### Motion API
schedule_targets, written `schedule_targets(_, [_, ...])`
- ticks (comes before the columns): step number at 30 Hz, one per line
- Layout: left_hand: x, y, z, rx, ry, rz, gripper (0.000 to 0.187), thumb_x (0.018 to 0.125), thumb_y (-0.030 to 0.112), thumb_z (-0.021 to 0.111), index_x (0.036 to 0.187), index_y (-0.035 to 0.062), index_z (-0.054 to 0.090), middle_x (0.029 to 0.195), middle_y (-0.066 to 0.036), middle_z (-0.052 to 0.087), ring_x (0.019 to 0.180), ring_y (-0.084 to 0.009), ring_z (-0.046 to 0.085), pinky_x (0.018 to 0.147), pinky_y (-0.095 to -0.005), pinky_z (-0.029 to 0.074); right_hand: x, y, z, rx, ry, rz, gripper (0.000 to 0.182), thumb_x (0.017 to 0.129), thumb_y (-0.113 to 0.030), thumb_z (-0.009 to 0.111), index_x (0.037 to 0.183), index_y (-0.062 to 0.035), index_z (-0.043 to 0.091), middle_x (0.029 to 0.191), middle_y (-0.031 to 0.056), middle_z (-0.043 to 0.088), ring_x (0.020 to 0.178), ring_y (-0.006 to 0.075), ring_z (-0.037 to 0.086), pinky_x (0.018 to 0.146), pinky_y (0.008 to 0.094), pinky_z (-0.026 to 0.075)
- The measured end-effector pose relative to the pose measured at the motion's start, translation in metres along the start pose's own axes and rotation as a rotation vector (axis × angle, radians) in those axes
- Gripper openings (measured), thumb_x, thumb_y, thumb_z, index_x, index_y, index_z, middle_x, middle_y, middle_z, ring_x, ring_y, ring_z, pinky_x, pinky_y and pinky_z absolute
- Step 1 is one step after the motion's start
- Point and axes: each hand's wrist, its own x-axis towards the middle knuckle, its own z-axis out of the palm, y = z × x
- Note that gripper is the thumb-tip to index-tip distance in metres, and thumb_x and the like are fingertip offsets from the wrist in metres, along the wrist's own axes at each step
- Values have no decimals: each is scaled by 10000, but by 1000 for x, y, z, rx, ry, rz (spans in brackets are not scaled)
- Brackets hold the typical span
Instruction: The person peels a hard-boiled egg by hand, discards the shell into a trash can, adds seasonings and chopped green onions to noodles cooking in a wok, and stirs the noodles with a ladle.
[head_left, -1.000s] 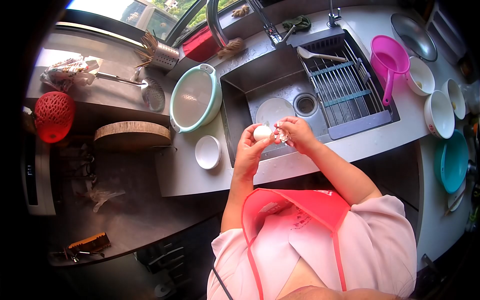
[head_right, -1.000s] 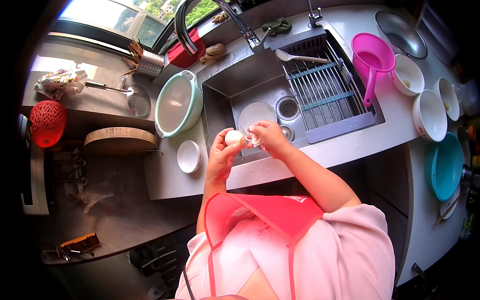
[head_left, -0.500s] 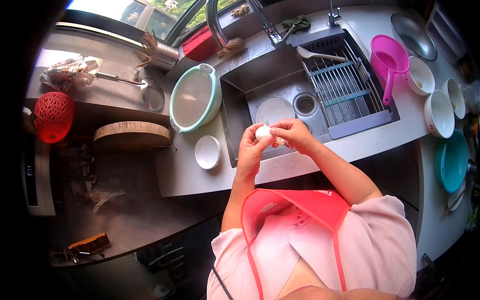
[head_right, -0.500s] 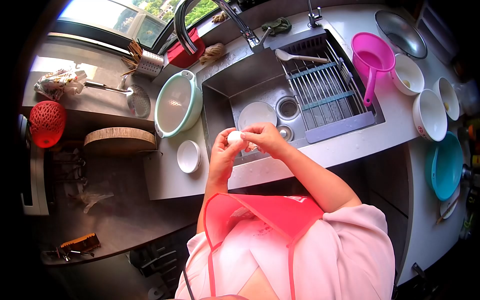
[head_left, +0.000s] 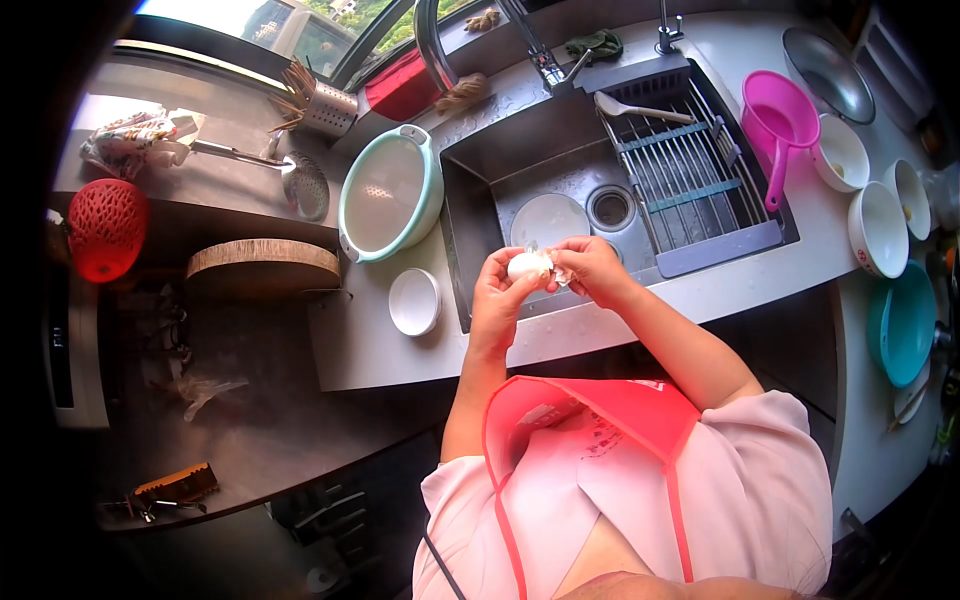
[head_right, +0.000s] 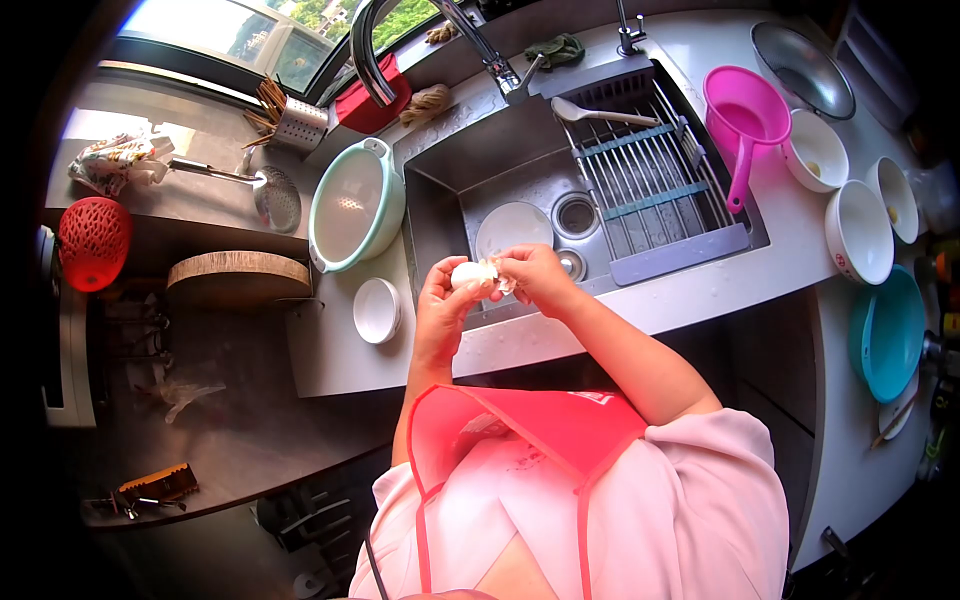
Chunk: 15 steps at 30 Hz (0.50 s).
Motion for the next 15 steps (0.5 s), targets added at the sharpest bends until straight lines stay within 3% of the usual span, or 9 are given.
schedule_targets(6, [0, -2, -1, -83, -7, 109, 384, 782, 1, 610, 1126, 10, 438, 1063, -121, 541, 960, -196, 574, 866, -319, 472, 1, 1, -3, 117, -7, 47, 221, 835, -157, 544, 964, 22, 563, 730, 120, 635, 553, 126, 620, 334, 185, 334])
schedule_targets(9, [2, -7, -1, -144, -10, 194, 395, 769, -6, 623, 1126, 26, 456, 1086, -119, 541, 1049, -215, 541, 913, -331, 452, -1, -5, 0, 205, -67, 54, 216, 837, -148, 548, 956, 31, 547, 785, 129, 625, 606, 150, 642, 353, 179, 355])
schedule_targets(11, [3, -9, -1, -150, -110, 232, 418, 775, 1, 619, 1160, 31, 459, 1113, -107, 540, 1061, -200, 528, 930, -331, 423, -3, -9, -1, 262, -142, 68, 232, 832, -154, 562, 975, 28, 539, 796, 129, 624, 616, 151, 644, 354, 177, 353])
schedule_targets(13, [2, -9, -1, -109, -100, 187, 433, 776, 9, 622, 1177, 30, 459, 1129, -108, 535, 1059, -187, 524, 923, -324, 418, -2, -11, 0, 316, -222, 89, 251, 827, -159, 576, 993, 24, 531, 807, 129, 623, 626, 153, 645, 356, 174, 350])
schedule_targets(15, [1, -6, 1, -70, -90, 143, 449, 778, 17, 626, 1194, 30, 458, 1145, -109, 531, 1056, -174, 520, 917, -316, 413, -1, -10, 1, 195, -123, 45, 275, 811, -167, 614, 999, 15, 528, 807, 120, 624, 645, 155, 647, 360, 170, 345])
